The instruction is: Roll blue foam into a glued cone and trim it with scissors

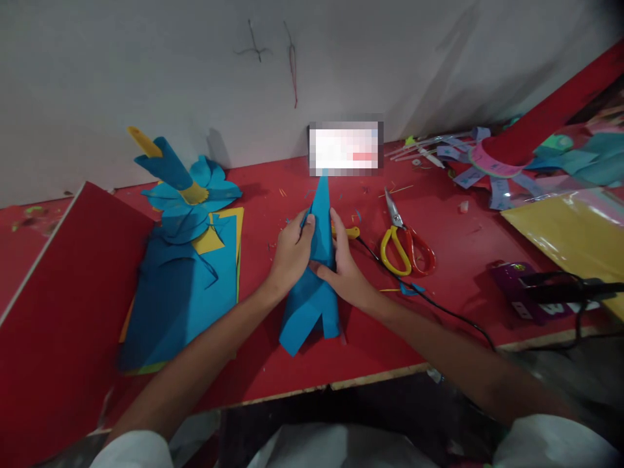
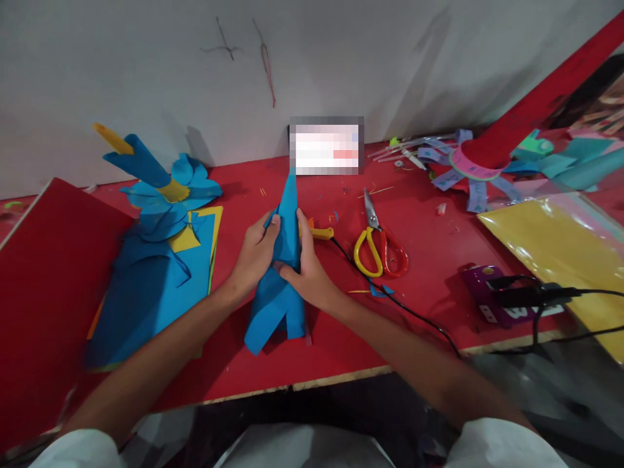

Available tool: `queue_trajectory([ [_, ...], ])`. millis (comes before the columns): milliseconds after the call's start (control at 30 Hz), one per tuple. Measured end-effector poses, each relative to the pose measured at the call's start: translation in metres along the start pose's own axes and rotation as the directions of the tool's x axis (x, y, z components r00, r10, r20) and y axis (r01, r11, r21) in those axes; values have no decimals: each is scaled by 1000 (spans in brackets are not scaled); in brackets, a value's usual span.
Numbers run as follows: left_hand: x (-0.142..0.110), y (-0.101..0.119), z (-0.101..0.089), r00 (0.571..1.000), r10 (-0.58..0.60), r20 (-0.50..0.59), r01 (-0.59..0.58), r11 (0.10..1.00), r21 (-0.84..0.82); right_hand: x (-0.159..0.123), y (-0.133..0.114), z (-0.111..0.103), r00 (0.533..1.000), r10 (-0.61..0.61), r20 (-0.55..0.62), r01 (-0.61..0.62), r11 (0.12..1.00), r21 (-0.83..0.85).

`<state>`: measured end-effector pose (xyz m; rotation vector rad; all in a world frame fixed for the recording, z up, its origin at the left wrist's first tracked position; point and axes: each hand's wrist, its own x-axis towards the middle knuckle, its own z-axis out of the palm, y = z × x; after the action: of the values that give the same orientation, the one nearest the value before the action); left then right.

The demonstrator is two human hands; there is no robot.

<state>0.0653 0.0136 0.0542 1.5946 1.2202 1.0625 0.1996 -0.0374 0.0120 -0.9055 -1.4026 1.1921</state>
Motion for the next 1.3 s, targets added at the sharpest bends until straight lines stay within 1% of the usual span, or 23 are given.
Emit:
queue_trajectory([
  [133,-1,2,1,995,90,45,-96,982,161,-3,-10,0,1000,-13,-15,13,1000,7],
  [300,-3,5,0,987,121,107,-150,933,326,-5,-13,2,1000,2,-26,-1,999,46],
  [400,-3,6,-3,986,133,102,-163,903,398,-3,-10,1,1000,20,-23,-18,996,87],
  [500,-2,5,-4,983,171,71,-185,889,418,-2,-7,-1,999,30,-35,-26,993,114],
  [633,-2,2,-4,968,248,40,-239,859,453,-2,-6,-2,999,33,-25,-31,997,75],
  [733,1,-1,-6,961,276,32,-260,853,453,-2,-6,-2,999,31,-33,-29,998,56],
  [867,7,0,-13,955,287,80,-292,850,438,-1,-5,-5,997,55,-55,-51,995,82],
  [967,7,5,-16,952,289,98,-300,827,475,0,-3,-7,996,70,-60,-65,995,77],
  [1100,2,13,-13,950,293,106,-307,818,487,1,-1,-6,997,74,-32,-71,995,63],
  [1200,1,15,-11,945,304,117,-325,854,407,2,0,-5,997,82,-14,-80,994,79],
  [1300,5,8,-12,960,257,114,-278,932,232,2,0,-6,995,99,-1,-99,989,107],
])
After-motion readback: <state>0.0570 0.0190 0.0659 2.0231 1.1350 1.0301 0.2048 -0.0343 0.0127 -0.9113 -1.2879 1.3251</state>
